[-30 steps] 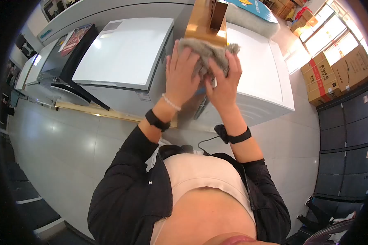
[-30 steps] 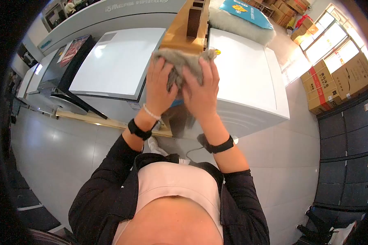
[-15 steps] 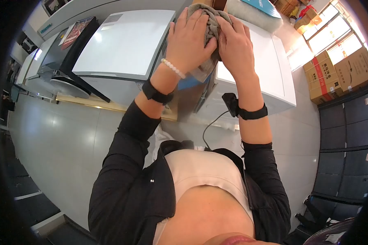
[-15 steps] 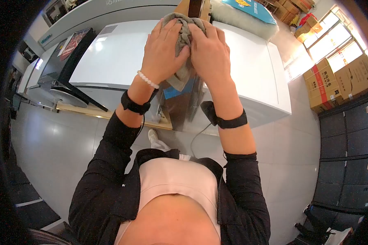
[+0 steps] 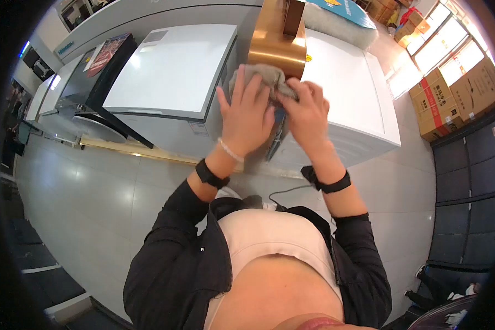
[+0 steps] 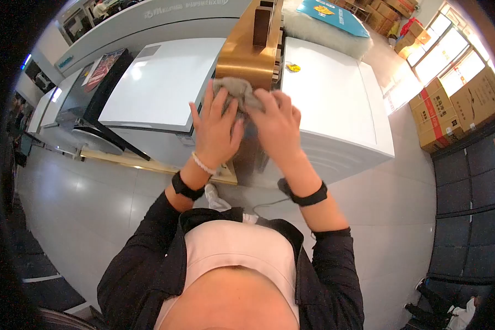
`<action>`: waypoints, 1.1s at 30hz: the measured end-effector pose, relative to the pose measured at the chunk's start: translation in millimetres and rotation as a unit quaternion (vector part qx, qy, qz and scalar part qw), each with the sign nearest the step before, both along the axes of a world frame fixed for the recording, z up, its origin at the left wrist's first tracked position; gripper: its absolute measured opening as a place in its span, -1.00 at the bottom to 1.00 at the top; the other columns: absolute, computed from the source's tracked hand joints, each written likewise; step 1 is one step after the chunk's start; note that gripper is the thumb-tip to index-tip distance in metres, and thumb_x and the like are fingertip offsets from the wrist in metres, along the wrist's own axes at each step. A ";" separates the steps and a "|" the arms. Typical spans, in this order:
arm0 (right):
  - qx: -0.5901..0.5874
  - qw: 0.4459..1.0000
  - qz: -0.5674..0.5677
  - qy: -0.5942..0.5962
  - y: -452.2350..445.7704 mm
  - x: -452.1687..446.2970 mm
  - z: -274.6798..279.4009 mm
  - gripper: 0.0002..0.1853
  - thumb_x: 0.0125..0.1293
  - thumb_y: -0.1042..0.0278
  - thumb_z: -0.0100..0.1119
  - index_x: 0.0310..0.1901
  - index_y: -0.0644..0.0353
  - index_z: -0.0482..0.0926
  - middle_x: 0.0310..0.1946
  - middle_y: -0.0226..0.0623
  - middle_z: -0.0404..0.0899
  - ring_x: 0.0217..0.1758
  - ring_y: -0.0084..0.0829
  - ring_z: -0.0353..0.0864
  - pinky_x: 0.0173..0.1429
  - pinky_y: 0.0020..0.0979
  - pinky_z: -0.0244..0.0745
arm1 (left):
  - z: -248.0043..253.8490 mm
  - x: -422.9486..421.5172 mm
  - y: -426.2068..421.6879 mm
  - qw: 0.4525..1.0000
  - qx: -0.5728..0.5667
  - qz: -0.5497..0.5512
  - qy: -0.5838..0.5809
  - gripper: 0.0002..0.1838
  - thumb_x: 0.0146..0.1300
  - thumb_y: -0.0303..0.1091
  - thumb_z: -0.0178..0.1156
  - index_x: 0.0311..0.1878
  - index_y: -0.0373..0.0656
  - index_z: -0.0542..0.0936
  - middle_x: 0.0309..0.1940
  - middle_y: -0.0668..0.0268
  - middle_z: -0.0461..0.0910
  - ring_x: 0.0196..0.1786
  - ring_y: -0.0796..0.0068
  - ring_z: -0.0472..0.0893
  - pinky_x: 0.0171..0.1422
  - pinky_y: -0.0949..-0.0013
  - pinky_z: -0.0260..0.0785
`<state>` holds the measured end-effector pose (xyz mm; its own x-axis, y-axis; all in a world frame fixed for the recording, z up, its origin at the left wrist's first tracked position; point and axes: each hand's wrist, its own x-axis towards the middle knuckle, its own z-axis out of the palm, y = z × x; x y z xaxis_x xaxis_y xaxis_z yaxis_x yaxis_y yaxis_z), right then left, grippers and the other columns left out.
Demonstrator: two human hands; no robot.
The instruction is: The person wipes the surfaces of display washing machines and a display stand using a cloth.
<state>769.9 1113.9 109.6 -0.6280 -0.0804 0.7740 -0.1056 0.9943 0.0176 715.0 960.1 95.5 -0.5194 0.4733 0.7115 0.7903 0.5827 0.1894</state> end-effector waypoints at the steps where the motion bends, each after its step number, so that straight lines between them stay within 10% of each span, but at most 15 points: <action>1: -0.003 1.000 -0.006 0.003 -1.2 -3.1 12.9 -0.62 0.12 0.42 0.21 0.00 -0.15 0.68 0.12 -0.56 0.49 0.18 -0.31 0.44 0.08 -0.21 0.41 | 12.6 -6.3 -0.4 1.000 0.015 -0.005 0.010 -0.48 0.22 -0.27 0.20 0.25 -0.23 0.49 0.43 0.08 0.23 0.57 -0.08 0.06 0.37 -0.53 -0.14; 11: 0.006 0.987 -0.002 0.160 14.8 -37.5 102.8 -0.75 0.10 0.38 0.25 -0.16 -0.10 0.74 -0.12 -0.50 0.59 0.00 -0.30 0.54 -0.03 -0.22 0.48 | 107.9 -69.2 13.8 0.996 0.031 -0.069 -0.043 -0.74 0.21 -0.34 0.27 -0.05 -0.19 0.60 -0.01 0.14 0.64 0.08 0.04 0.58 0.12 0.20 0.44; 17: 0.026 0.986 0.000 0.165 -20.2 -38.9 95.8 -0.46 0.05 0.50 0.22 0.14 -0.09 0.58 0.10 -0.43 0.50 0.07 -0.17 0.48 0.08 -0.18 0.46 | 108.8 -93.5 48.1 0.960 0.222 -0.148 -0.079 -0.78 0.19 -0.33 0.28 -0.19 -0.28 0.60 -0.18 0.01 0.67 -0.08 -0.03 0.64 0.01 0.20 0.48; 21: -0.173 0.966 0.190 0.024 -36.1 -10.3 84.4 -0.24 0.12 0.55 0.24 0.41 0.02 0.26 0.33 -0.11 0.38 0.31 0.00 0.44 0.30 -0.03 0.40 | 113.8 -104.8 21.3 0.904 0.174 -0.239 -0.308 -0.73 0.22 -0.36 0.16 -0.10 -0.37 0.59 -0.15 -0.08 0.68 -0.02 -0.04 0.65 0.07 0.21 0.48; 26: -0.169 0.976 0.140 0.009 -10.6 -19.6 61.7 -0.30 0.13 0.52 0.26 0.37 0.00 0.34 0.30 -0.26 0.46 0.35 -0.16 0.45 0.29 -0.16 0.41 | 99.2 -74.8 29.8 0.946 0.293 -0.120 0.077 -0.71 0.14 -0.56 0.10 -0.03 -0.22 0.55 0.06 0.07 0.57 0.09 0.00 0.52 0.22 0.14 0.35; 33: -0.083 0.996 0.037 0.008 -0.8 -19.8 53.3 -0.39 0.22 0.36 0.23 0.35 -0.08 0.42 0.36 -0.46 0.40 0.50 -0.30 0.29 0.50 -0.06 0.07 | 71.8 -61.8 16.1 0.978 0.091 -0.187 0.014 -0.41 0.13 -0.32 0.27 0.30 0.01 0.46 0.40 0.23 0.34 0.46 0.08 0.27 0.43 -0.16 0.11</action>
